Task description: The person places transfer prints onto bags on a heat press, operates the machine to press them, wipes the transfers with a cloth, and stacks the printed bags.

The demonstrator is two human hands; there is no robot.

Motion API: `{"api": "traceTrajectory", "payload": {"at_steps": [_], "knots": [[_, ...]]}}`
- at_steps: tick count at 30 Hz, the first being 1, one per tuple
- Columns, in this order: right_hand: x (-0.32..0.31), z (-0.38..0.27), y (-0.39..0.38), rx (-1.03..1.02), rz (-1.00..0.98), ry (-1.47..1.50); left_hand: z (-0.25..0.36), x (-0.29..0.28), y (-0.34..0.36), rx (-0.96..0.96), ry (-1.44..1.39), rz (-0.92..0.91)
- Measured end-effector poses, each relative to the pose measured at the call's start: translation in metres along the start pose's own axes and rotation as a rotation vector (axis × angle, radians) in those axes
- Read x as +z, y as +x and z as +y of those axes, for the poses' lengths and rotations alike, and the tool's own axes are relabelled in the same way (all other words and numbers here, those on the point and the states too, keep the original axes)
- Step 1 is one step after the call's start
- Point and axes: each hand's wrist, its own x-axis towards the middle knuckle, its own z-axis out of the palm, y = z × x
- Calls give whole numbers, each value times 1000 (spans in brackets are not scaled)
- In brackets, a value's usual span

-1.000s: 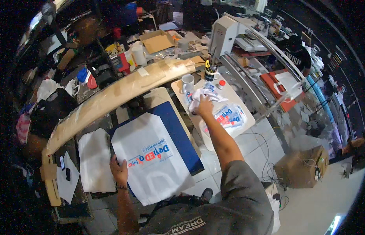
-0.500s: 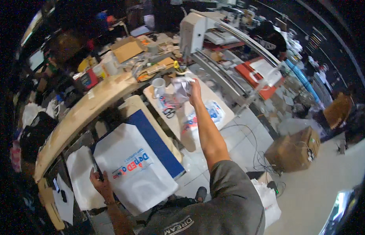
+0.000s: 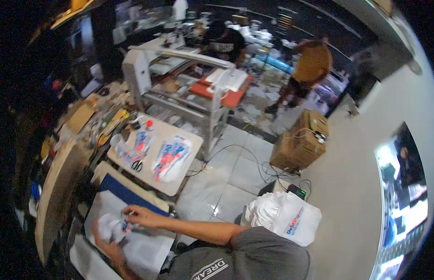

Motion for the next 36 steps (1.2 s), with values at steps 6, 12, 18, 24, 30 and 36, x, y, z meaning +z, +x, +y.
{"api": "traceTrajectory", "payload": {"at_steps": [6,12,18,24,30,36], "knots": [[-6,98,-25,-338,53,-993,-45,32,-62,310,1283,-107],[3,114,-22,-398,48,-1069,-193,21,-31,-72,956,-288],[-6,130,-23,-356,52,-1061,-73,88,-42,251,608,-266],[-11,124,-14,-210,15,-1077,-178,-42,-37,107,809,55],[-13,68,12,-298,57,-1146,-112,-71,-34,-134,840,-2],[-4,82,81,-398,139,-1158,-137,-64,-31,28,790,120]]}}
